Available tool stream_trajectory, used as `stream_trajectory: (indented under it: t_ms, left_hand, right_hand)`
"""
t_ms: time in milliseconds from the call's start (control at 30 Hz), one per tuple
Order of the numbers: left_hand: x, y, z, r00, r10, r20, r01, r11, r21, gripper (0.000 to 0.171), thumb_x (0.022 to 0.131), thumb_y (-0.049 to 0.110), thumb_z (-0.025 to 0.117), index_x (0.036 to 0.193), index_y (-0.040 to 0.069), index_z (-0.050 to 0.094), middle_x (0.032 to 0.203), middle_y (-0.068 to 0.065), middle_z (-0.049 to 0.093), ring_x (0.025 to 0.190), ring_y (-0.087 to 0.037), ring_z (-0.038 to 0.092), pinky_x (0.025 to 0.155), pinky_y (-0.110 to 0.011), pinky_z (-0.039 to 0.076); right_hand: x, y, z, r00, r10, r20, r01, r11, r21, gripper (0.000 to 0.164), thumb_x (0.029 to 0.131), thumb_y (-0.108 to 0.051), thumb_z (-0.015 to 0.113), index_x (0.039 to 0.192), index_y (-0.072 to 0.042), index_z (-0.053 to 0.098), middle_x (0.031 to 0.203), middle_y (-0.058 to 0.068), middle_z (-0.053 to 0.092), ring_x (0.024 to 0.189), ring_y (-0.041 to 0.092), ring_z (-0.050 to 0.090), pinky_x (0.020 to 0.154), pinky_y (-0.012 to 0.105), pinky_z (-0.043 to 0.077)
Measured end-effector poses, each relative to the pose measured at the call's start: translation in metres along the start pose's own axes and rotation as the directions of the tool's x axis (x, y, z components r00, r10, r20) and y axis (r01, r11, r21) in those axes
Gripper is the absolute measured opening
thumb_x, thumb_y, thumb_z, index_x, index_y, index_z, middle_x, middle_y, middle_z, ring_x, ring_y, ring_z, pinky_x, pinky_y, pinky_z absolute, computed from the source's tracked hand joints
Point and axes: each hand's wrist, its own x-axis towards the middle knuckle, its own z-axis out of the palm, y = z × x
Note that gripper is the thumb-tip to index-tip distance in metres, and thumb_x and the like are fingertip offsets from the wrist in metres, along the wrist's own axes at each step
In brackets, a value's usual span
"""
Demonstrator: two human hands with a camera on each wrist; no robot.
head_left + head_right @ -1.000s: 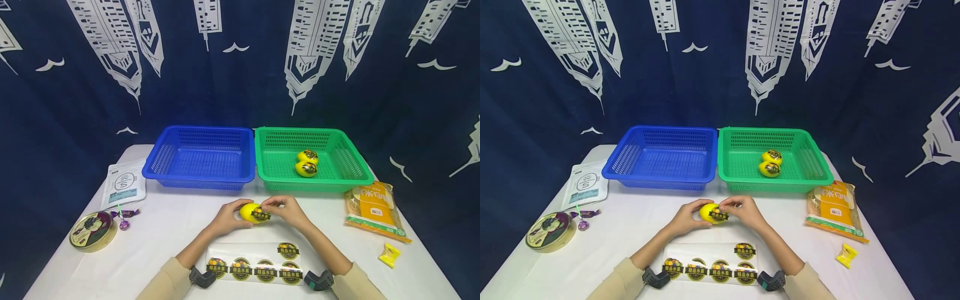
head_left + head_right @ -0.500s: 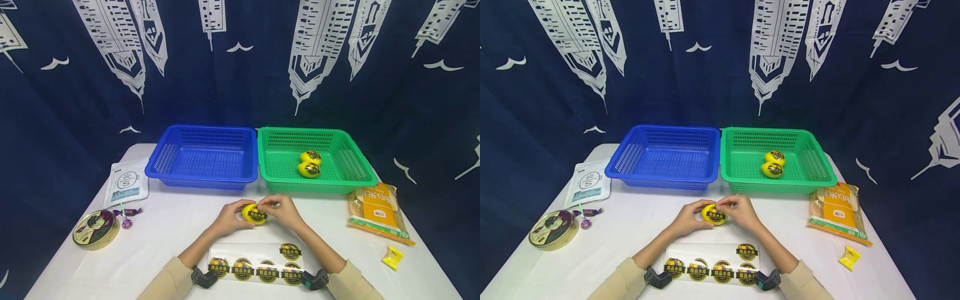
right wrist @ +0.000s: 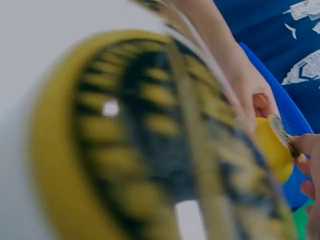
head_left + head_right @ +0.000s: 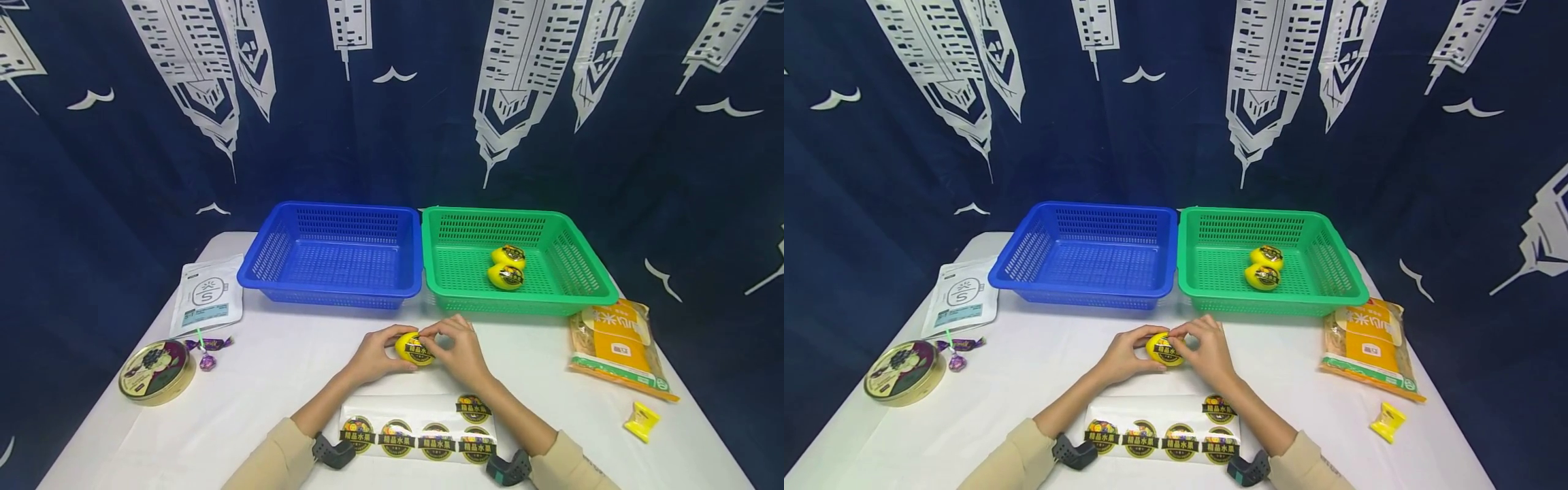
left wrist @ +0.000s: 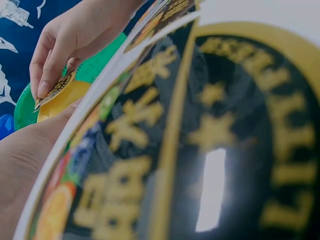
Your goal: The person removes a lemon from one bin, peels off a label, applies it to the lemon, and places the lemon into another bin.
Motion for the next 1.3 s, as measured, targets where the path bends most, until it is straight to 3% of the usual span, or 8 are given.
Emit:
stream_trajectory:
  t_ms: [200, 267, 433, 567, 867, 1100, 1200, 1300]
  left_hand:
    - [0.000, -0.003, 0.000, 1.000, -0.016, -0.003, 0.017, 1.000, 0.017, 0.063, 0.065, 0.005, 0.082, 0.120, -0.006, 0.054, 0.119, -0.020, 0.058, 0.104, -0.029, 0.060, 0.093, -0.032, 0.046]
    - [0.000, -0.012, 0.003, 1.000, -0.026, -0.003, 0.026, 1.000, 0.014, 0.064, 0.065, 0.006, 0.082, 0.121, -0.003, 0.054, 0.120, -0.018, 0.058, 0.104, -0.029, 0.059, 0.094, -0.034, 0.046]
    - [0.001, -0.037, 0.010, 0.999, -0.040, -0.021, 0.040, 0.999, 0.019, 0.065, 0.064, 0.014, 0.084, 0.122, 0.008, 0.056, 0.120, -0.006, 0.060, 0.104, -0.021, 0.060, 0.093, -0.030, 0.046]
    - [0.001, -0.043, 0.011, 0.999, -0.026, -0.031, 0.027, 0.999, 0.022, 0.065, 0.064, 0.021, 0.084, 0.122, 0.011, 0.057, 0.120, -0.002, 0.060, 0.104, -0.015, 0.060, 0.091, -0.023, 0.046]
    - [0.001, -0.038, 0.011, 0.998, -0.064, -0.024, 0.064, 0.998, 0.002, 0.063, 0.064, 0.016, 0.084, 0.121, 0.008, 0.057, 0.121, -0.004, 0.059, 0.105, -0.020, 0.060, 0.090, -0.025, 0.047]
    - [0.000, -0.006, 0.000, 0.999, -0.042, 0.012, 0.043, 0.999, -0.014, 0.060, 0.067, 0.007, 0.082, 0.120, -0.002, 0.055, 0.120, -0.016, 0.058, 0.105, -0.027, 0.060, 0.092, -0.030, 0.046]
    - [-0.001, -0.010, -0.001, 0.997, -0.072, 0.039, 0.073, 0.996, -0.043, 0.060, 0.067, 0.008, 0.082, 0.121, 0.001, 0.055, 0.121, -0.014, 0.058, 0.105, -0.025, 0.059, 0.092, -0.029, 0.046]
    - [0.000, -0.023, 0.000, 0.987, -0.139, 0.084, 0.148, 0.983, -0.108, 0.055, 0.073, 0.014, 0.079, 0.123, 0.008, 0.055, 0.122, -0.009, 0.058, 0.107, -0.019, 0.059, 0.091, -0.025, 0.047]
  right_hand:
    - [-0.006, 0.003, 0.005, 0.989, -0.096, -0.108, 0.090, 0.994, -0.059, 0.024, 0.074, -0.018, 0.078, 0.096, -0.012, 0.072, 0.092, -0.001, 0.065, 0.086, 0.015, 0.047, 0.076, 0.032, 0.037]
    - [-0.009, 0.004, 0.004, 0.985, -0.114, -0.129, 0.110, 0.993, -0.041, 0.029, 0.072, -0.017, 0.078, 0.099, -0.011, 0.071, 0.092, 0.000, 0.065, 0.086, 0.015, 0.049, 0.076, 0.031, 0.038]
    - [-0.015, 0.004, 0.002, 0.984, -0.145, -0.100, 0.150, 0.988, 0.048, 0.031, 0.071, -0.013, 0.079, 0.100, -0.009, 0.071, 0.092, -0.001, 0.065, 0.088, 0.016, 0.055, 0.078, 0.024, 0.046]
    - [-0.016, 0.007, 0.005, 0.988, -0.144, -0.057, 0.148, 0.986, 0.071, 0.029, 0.073, -0.014, 0.079, 0.101, -0.010, 0.071, 0.097, -0.001, 0.062, 0.092, 0.017, 0.056, 0.080, 0.021, 0.047]
    - [-0.020, 0.010, 0.010, 0.997, -0.075, 0.036, 0.067, 0.980, 0.189, 0.033, 0.075, -0.013, 0.077, 0.107, -0.008, 0.068, 0.109, 0.005, 0.059, 0.100, 0.020, 0.058, 0.075, 0.022, 0.054]
    - [-0.016, -0.009, -0.001, 0.994, -0.096, 0.047, 0.080, 0.960, 0.270, 0.041, 0.069, 0.001, 0.078, 0.107, 0.006, 0.063, 0.109, 0.020, 0.059, 0.100, 0.032, 0.059, 0.076, 0.032, 0.055]
    - [-0.016, -0.014, -0.004, 0.993, -0.112, 0.043, 0.095, 0.954, 0.284, 0.043, 0.067, 0.003, 0.079, 0.106, 0.009, 0.062, 0.108, 0.023, 0.059, 0.099, 0.035, 0.059, 0.076, 0.036, 0.055]
    - [-0.018, -0.006, -0.002, 0.991, -0.126, 0.038, 0.110, 0.951, 0.289, 0.045, 0.065, 0.002, 0.081, 0.106, 0.008, 0.063, 0.108, 0.022, 0.060, 0.100, 0.034, 0.059, 0.077, 0.035, 0.054]
